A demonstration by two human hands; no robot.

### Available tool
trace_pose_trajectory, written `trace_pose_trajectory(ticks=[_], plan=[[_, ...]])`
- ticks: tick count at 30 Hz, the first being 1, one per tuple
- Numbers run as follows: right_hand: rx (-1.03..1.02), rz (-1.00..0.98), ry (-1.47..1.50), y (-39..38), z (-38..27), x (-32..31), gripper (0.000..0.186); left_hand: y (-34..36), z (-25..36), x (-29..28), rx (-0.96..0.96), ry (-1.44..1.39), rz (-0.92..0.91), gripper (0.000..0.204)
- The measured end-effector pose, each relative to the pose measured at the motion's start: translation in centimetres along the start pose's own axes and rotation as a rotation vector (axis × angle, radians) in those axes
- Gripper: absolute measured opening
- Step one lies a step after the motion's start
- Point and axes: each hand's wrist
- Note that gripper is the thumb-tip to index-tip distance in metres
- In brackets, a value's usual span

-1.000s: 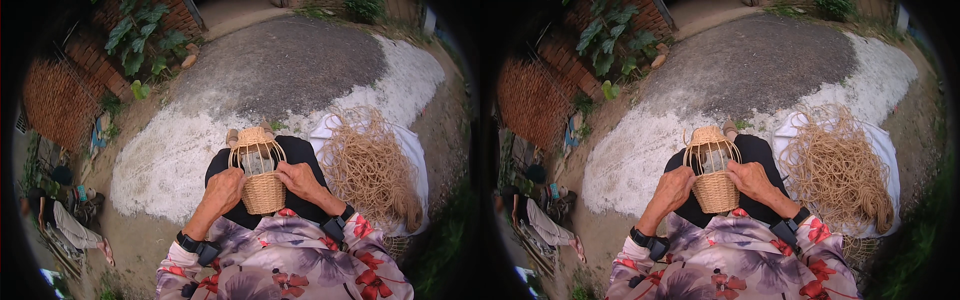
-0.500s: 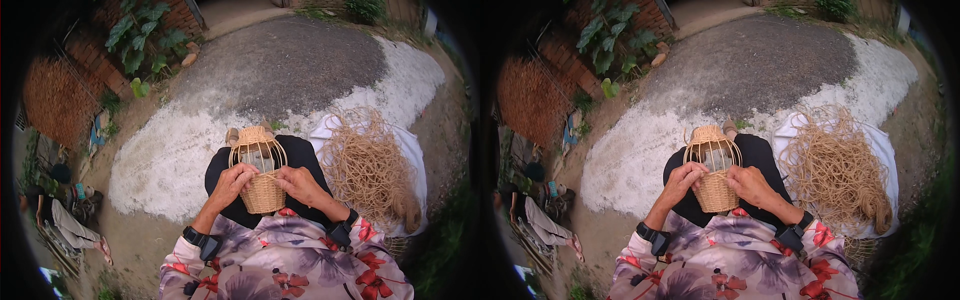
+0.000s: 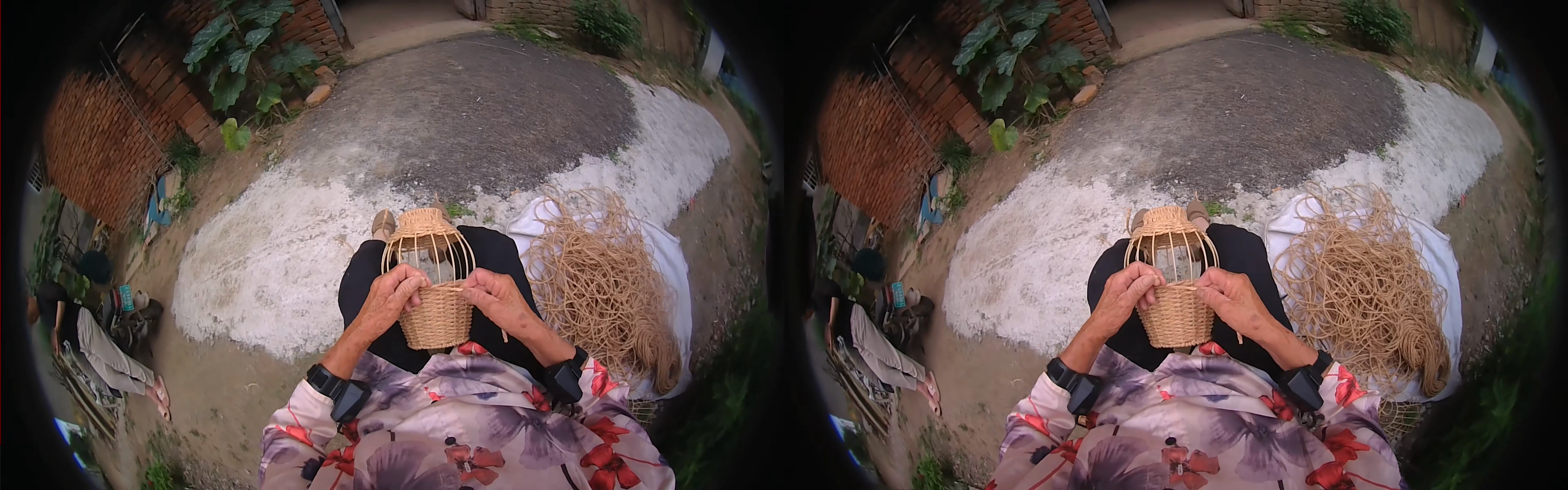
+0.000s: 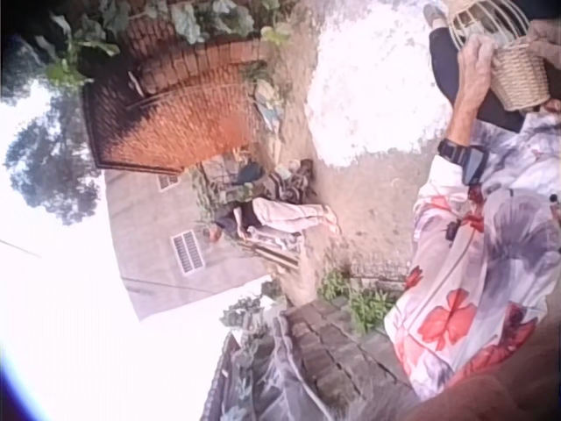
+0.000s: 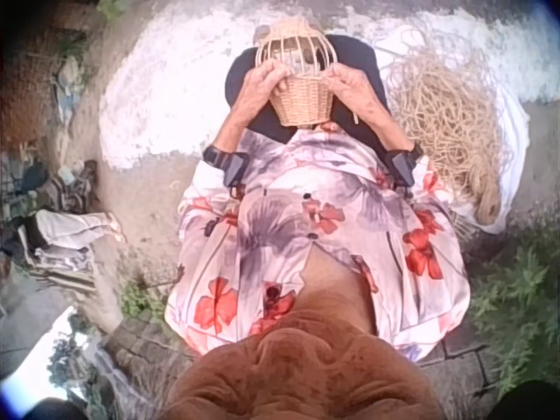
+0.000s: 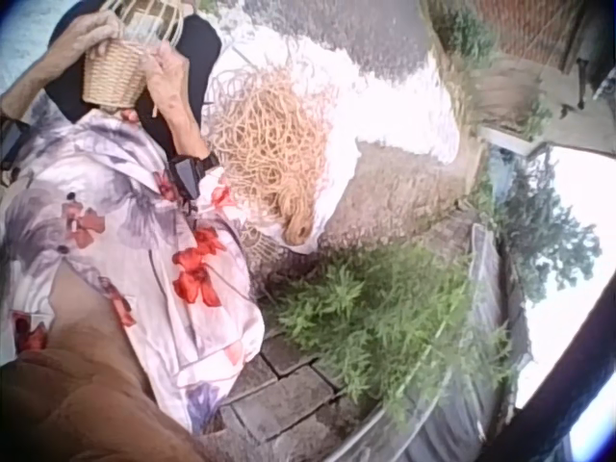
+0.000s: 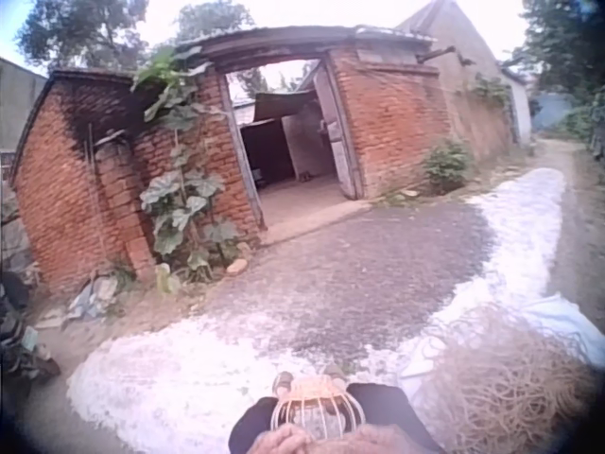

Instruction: Weave a small bamboo basket by hand using thin strips of bamboo.

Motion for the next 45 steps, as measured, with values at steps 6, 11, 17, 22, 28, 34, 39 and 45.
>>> trace_pose_trajectory(ticks=[6,11,17,22,28,34,39,45], plan=[[0.037,0.056,-0.086,1.1,1.6,-1.1,0.014,0.1,0.6,0.8,-0.023,0.033,0.032,0.020],[0.145,-0.082,0.072,0.8,-1.4,0.0,0.016,-0.6,1.4,1.7,0.096,0.343,0.082,0.016],[-0.240,-0.097,-0.033,2.1,-2.2,1.9,0.016,-0.2,1.6,2.2,0.352,0.564,0.125,0.016],[-0.349,0.034,-0.293,2.8,-2.3,0.8,0.015,-0.1,1.1,1.7,0.396,0.473,0.108,0.013],[-0.624,0.023,-0.581,2.8,-1.1,1.3,0.028,-0.1,1.5,1.4,0.328,0.535,0.053,0.012],[-0.668,0.091,-0.629,3.2,-1.2,1.0,0.013,0.7,0.8,1.1,0.191,0.260,0.038,0.010],[-0.422,0.208,-0.483,3.3,-1.9,1.8,0.009,1.7,1.7,0.8,0.081,0.254,-0.024,0.009],[0.037,0.235,0.134,3.0,0.9,3.9,0.011,1.5,0.2,0.5,0.258,0.361,-0.006,0.017]])
Point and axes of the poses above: each hand's wrist, its own y-axis towards the middle knuckle, its own x-axis out of the palm, z = x × y
